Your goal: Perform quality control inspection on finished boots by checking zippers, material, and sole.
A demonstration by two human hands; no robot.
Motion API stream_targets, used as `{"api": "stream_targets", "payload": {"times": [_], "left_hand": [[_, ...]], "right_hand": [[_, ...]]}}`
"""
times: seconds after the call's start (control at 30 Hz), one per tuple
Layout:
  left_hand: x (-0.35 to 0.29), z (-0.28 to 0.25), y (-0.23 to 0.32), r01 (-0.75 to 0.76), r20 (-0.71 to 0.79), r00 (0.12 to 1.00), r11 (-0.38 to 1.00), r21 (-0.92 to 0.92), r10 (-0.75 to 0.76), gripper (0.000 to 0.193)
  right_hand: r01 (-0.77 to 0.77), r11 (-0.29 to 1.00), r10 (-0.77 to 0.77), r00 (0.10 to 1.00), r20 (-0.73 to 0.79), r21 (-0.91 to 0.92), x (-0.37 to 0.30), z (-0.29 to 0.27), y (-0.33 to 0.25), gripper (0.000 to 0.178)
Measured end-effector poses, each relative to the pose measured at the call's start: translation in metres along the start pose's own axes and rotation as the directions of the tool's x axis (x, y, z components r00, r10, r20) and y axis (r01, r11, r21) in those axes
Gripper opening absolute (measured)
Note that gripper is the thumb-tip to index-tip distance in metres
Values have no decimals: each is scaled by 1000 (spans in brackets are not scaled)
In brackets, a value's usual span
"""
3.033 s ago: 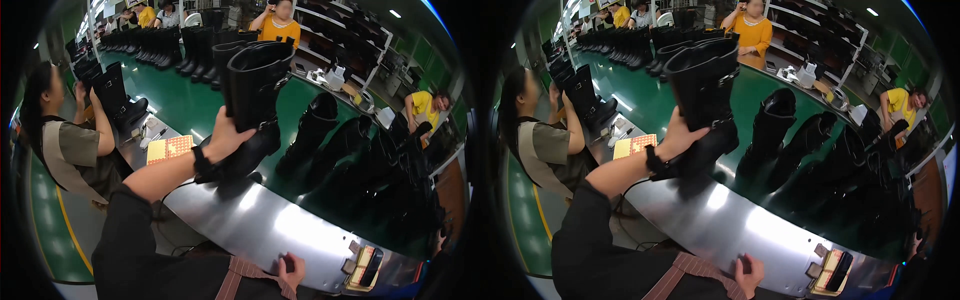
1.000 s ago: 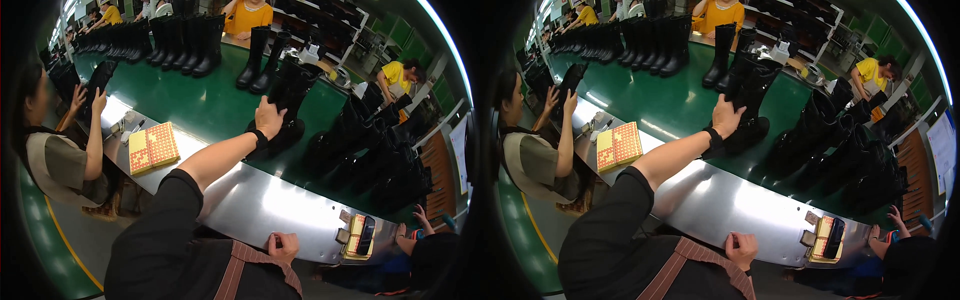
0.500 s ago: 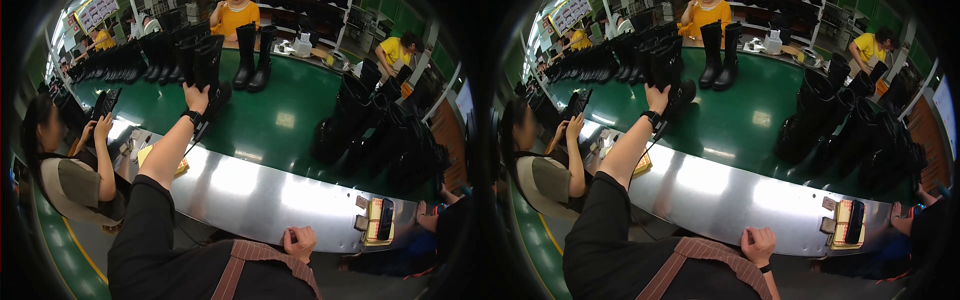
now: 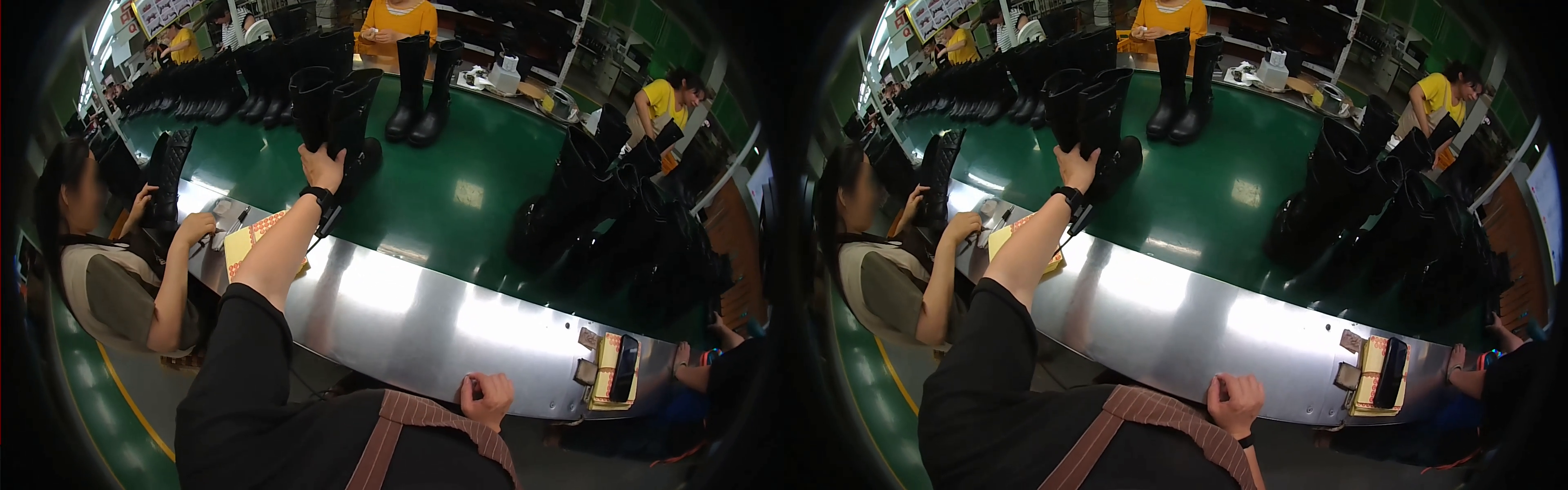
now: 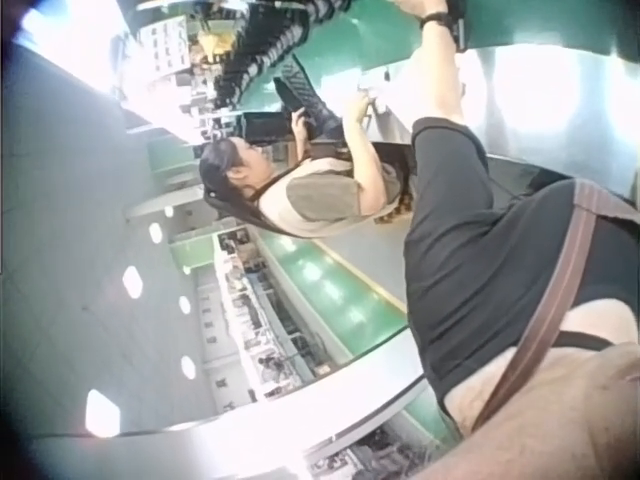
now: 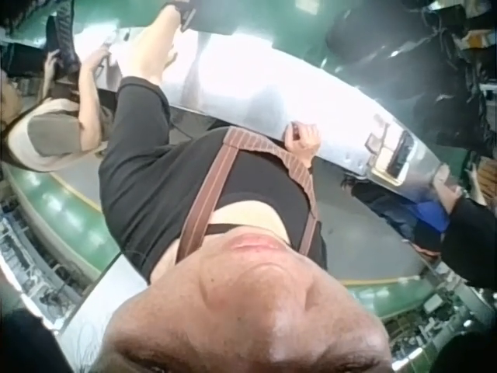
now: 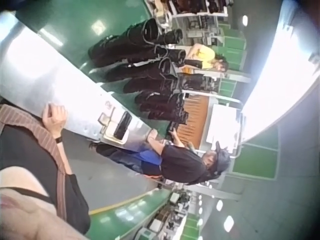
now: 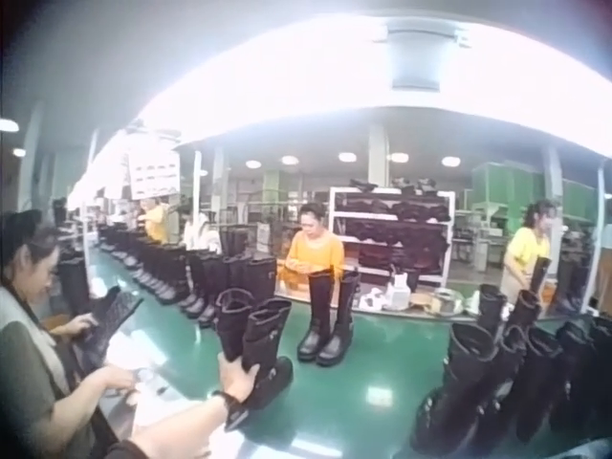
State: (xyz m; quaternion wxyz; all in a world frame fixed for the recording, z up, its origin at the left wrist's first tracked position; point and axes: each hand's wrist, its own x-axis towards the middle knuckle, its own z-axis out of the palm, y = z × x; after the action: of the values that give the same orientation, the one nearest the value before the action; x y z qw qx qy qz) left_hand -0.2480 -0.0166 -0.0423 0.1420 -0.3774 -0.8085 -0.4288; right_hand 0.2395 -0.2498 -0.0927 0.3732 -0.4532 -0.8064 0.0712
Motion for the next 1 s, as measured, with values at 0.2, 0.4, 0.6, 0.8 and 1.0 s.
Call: {"api": "stream_targets", "payload": {"times": [0.2, 0.4, 0.6, 0.8, 1.0], "left_hand": [[-20, -9, 19, 256, 37, 964, 955, 147, -264, 58], [-82, -51, 90, -328, -210, 938, 902, -282, 275, 51], [-140, -89, 203, -548, 67, 640, 516, -658, 765, 28], [-146, -99, 313, -764, -170, 421, 248, -595, 891, 44], [-145, -76, 412, -821, 494, 284, 475, -318, 822, 66]], "right_hand": [[-34, 999, 34, 999, -39, -2, 0, 0, -3, 8], [-55, 999, 55, 998, -44, 3, 0, -3, -2, 6], [-34, 999, 34, 999, -30, -17, -1, -4, 0, 8], [10, 1000, -11, 997, -72, -16, -4, -4, 6, 10], [50, 999, -51, 995, -82, -15, -7, -4, 11, 10]]}}
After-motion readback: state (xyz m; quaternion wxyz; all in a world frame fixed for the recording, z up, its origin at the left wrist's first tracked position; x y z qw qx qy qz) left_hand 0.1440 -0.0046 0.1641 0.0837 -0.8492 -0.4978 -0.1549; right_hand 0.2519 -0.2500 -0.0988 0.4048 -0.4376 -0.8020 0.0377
